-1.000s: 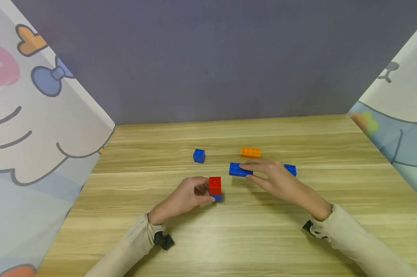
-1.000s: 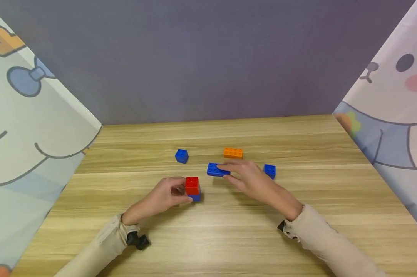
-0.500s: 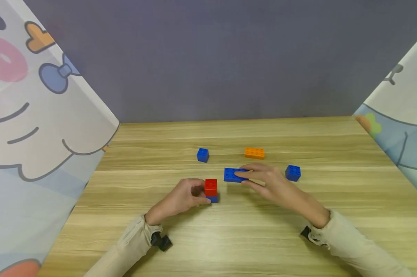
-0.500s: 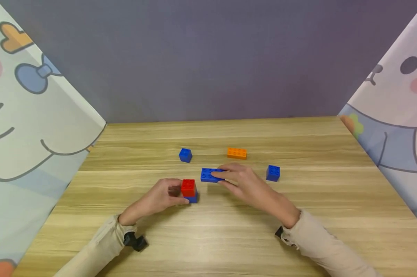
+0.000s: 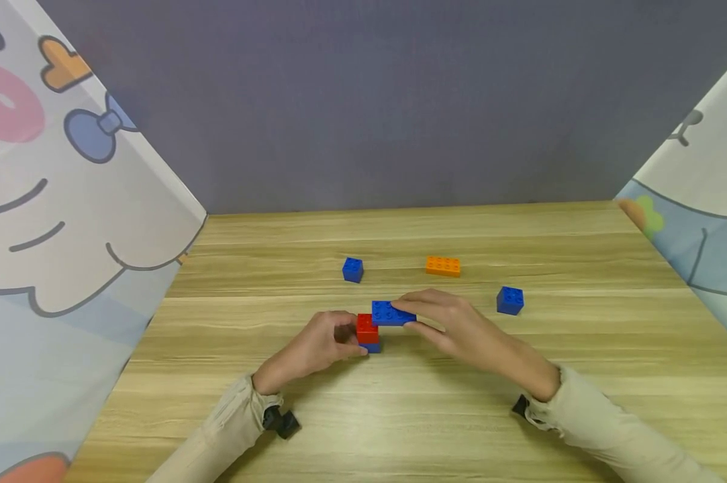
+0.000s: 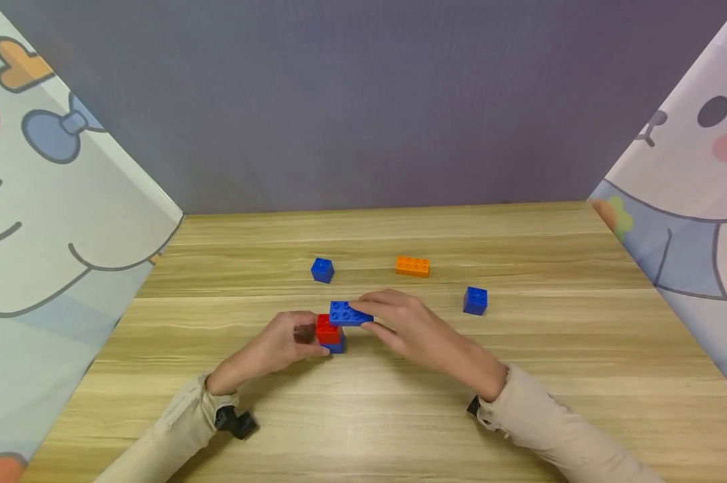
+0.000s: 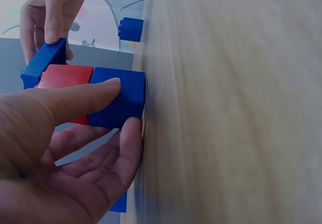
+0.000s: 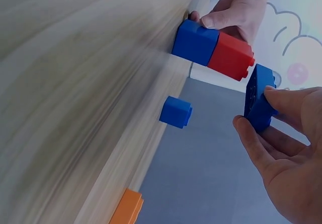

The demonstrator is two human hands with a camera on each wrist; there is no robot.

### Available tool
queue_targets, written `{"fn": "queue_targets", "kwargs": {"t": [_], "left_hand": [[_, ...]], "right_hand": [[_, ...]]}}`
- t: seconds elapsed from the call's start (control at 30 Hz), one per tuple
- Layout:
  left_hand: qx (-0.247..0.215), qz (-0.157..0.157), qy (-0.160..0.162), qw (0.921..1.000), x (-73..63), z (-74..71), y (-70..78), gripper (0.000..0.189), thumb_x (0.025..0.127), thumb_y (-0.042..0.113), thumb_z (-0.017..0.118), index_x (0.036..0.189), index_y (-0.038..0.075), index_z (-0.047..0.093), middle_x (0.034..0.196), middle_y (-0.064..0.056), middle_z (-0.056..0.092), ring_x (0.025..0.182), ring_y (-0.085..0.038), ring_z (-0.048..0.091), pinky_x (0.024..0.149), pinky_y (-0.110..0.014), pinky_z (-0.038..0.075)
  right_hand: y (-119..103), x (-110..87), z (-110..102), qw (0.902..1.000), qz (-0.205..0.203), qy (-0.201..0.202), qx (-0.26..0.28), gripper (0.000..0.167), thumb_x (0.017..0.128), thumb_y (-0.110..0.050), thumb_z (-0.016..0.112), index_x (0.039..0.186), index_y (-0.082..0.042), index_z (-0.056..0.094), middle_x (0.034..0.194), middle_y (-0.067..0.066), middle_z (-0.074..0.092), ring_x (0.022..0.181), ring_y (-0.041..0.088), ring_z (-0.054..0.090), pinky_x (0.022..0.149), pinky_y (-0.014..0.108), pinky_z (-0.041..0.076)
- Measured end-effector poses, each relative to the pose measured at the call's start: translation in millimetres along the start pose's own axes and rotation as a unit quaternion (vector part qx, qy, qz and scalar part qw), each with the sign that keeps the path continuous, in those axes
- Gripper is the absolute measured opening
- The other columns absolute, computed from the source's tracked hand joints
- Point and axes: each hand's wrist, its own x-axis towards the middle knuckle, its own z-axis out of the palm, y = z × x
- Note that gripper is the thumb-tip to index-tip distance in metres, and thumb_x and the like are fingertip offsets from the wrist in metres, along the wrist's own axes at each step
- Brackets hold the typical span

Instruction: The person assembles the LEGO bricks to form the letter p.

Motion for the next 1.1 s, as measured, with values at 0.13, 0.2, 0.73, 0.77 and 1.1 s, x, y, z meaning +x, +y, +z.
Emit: {"fn": "queue_targets", "kwargs": {"t": [0.13,0.2,0.73,0.77,1.1], "left_hand": [[0.006,-0.002,-0.001,1.0,0.4,0.8,0.4,0.022,0.083,0.008,0.081,0.104,0.006,0.073,0.092,0.0,0.071,0.078,-0.01,0.064,0.069,-0.025,0.056],[0.01,0.003,0.001,0.9999,0.4,1.4,0.0,0.021,0.083,0.008,0.081,0.103,0.006,0.073,0.092,0.0,0.07,0.078,-0.01,0.063,0.069,-0.025,0.056],[0.024,0.032,0.008,0.9992,0.3,1.5,-2.2,0.019,0.083,0.008,0.082,0.1,0.008,0.073,0.088,0.002,0.069,0.075,-0.008,0.062,0.065,-0.024,0.054],[0.025,0.033,0.008,0.9991,0.4,1.3,-2.2,0.019,0.083,0.007,0.082,0.1,0.008,0.073,0.088,0.002,0.068,0.075,-0.008,0.061,0.065,-0.025,0.054],[0.037,0.013,0.005,0.9992,1.2,0.9,-0.6,0.014,0.083,0.008,0.082,0.094,0.01,0.073,0.086,0.003,0.066,0.074,-0.009,0.059,0.064,-0.023,0.052]], "right_hand": [[-2,3.0,2,0.9999,-0.017,0.001,0.001,0.034,0.1,-0.024,0.063,0.127,-0.005,0.068,0.123,0.012,0.068,0.113,0.026,0.065,0.09,0.037,0.056],[-2,3.8,4,0.9997,-0.023,0.002,0.002,0.033,0.099,-0.022,0.064,0.126,-0.004,0.068,0.122,0.012,0.068,0.112,0.027,0.065,0.09,0.037,0.056],[-8,9.1,14,0.9992,-0.04,-0.005,-0.002,0.039,0.086,-0.007,0.076,0.125,-0.005,0.07,0.121,0.014,0.068,0.111,0.027,0.066,0.089,0.036,0.057],[-9,9.5,14,0.9992,-0.038,-0.008,-0.003,0.038,0.088,-0.008,0.076,0.125,-0.006,0.069,0.121,0.014,0.068,0.112,0.026,0.066,0.089,0.035,0.057],[-12,12.7,13,0.9991,-0.028,-0.024,-0.023,0.038,0.089,-0.009,0.075,0.126,-0.006,0.069,0.122,0.016,0.068,0.113,0.028,0.065,0.091,0.038,0.056]]}}
